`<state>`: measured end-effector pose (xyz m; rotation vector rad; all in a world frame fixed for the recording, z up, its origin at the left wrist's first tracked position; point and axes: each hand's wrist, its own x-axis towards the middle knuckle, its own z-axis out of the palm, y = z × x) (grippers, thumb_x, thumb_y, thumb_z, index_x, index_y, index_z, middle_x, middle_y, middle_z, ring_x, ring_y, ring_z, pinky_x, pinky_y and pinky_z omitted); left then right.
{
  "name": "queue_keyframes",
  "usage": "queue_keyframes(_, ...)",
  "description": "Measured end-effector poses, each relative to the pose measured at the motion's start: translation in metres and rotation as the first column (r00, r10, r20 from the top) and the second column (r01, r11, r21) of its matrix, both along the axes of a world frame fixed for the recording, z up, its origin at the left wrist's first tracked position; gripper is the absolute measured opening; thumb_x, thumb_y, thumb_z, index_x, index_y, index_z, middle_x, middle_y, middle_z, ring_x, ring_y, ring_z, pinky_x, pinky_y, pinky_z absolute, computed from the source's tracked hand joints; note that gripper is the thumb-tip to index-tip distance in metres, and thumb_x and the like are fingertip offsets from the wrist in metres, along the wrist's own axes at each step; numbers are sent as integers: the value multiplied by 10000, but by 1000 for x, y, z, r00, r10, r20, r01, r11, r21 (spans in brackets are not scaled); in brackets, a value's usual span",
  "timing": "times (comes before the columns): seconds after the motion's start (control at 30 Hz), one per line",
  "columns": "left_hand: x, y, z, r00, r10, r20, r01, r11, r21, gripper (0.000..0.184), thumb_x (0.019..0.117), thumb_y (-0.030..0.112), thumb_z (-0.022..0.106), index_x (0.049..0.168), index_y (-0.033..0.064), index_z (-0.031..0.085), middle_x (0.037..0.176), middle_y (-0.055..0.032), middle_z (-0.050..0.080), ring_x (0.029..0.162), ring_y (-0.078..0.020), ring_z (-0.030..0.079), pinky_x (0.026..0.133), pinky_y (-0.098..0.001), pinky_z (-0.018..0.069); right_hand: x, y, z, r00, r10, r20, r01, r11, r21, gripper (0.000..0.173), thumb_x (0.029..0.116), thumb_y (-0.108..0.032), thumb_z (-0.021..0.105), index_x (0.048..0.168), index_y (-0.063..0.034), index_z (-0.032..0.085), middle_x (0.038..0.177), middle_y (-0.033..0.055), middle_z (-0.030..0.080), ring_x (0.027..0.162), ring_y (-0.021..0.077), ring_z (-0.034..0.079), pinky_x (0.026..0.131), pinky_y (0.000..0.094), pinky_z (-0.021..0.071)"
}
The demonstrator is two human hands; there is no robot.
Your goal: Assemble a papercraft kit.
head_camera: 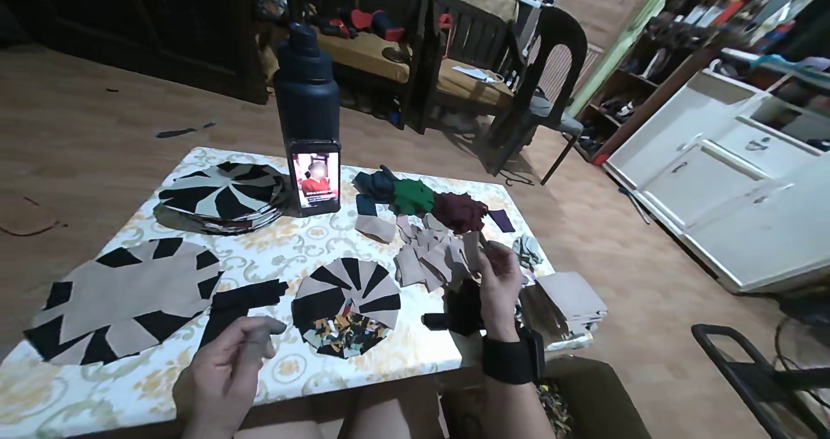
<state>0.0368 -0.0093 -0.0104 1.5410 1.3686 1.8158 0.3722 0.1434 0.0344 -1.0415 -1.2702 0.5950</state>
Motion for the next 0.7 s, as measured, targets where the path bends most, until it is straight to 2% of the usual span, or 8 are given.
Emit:
queue_keyframes(0.03, -1, 0, -2, 999, -19, -39, 21, 999, 43, 245, 1077, 319, 483, 988, 215, 686, 839, 204, 648, 711, 108, 586, 619, -79, 493, -3, -4, 4, 999, -10, -33, 11, 999, 30, 279, 938, 6, 624, 1202, 79, 571, 993, 99, 693, 837, 95, 696, 763, 275, 602)
queue_keyframes(0.17, 13, -1, 4, 973, -53, -223, 82, 989, 120, 399, 1070, 466, 454, 1049, 155, 703, 986, 60, 645, 879, 58, 581, 736, -108, 492, -33, -40, 20, 986, 166, -13, -166, 985, 47, 316, 952, -8, 613, 1240, 91, 528, 1003, 81, 695, 758, 85, 672, 679, 271, 592)
queue_keyframes(0.23, 35, -8, 10, 981, -151, -119, 153, 988, 11, 460, 1085, 477, 394, 1172, 156, 713, 1072, 69, 674, 892, 63, 589, 752, -124, 499, -60, -67, 19, 938, 345, 10, -345, 936, 69, 306, 955, 10, 605, 1231, 114, 524, 1002, 84, 705, 769, 87, 677, 685, 273, 597)
queue_keyframes(0.3, 59, -20, 15, 951, -265, 157, 287, 947, -144, 554, 1072, 514, 394, 1274, 75, 665, 1119, 63, 694, 875, 20, 622, 733, -173, 530, -83, -92, 16, 841, 542, 8, -541, 838, 75, 300, 971, 4, 598, 1243, 105, 527, 1035, 63, 706, 850, 64, 682, 756, 253, 597)
queue_keyframes(0.37, 80, -29, 27, 861, -243, 446, 375, 897, -235, 368, 1057, 407, 478, 1206, 94, 604, 1010, 101, 710, 842, -13, 671, 748, -216, 579, -100, -108, 11, 748, 663, -31, -659, 748, 76, 305, 963, 19, 589, 1249, 100, 517, 1035, 54, 696, 851, 44, 659, 751, 231, 575)
queue_keyframes(0.43, 87, -30, 37, 789, -203, 580, 398, 888, -231, 225, 1057, 206, 497, 1159, 68, 641, 1021, 40, 733, 919, -68, 700, 840, -266, 595, -110, -117, 3, 734, 676, -56, -674, 737, 57, 336, 965, 16, 595, 1274, 99, 494, 1040, 48, 701, 873, 44, 669, 762, 226, 582)
queue_keyframes(0.57, 87, -23, 35, 780, -128, 612, 307, 931, -197, 228, 1068, 137, 469, 1159, 8, 633, 1018, -16, 730, 937, -95, 704, 876, -293, 593, -116, -126, -5, 779, 614, -125, -616, 787, 25, 474, 933, -32, 677, 1324, 81, 435, 1064, 45, 696, 878, 74, 692, 769, 251, 609)
queue_keyframes(0.7, 85, -24, 32, 738, -162, 655, 333, 932, -144, 213, 1052, 99, 514, 1184, -14, 637, 1074, -45, 730, 985, -117, 707, 908, -308, 593, -120, -131, -11, 791, 591, -156, -596, 803, 20, 476, 892, 18, 702, 1297, 71, 457, 1000, 45, 709, 813, 80, 691, 714, 234, 601)
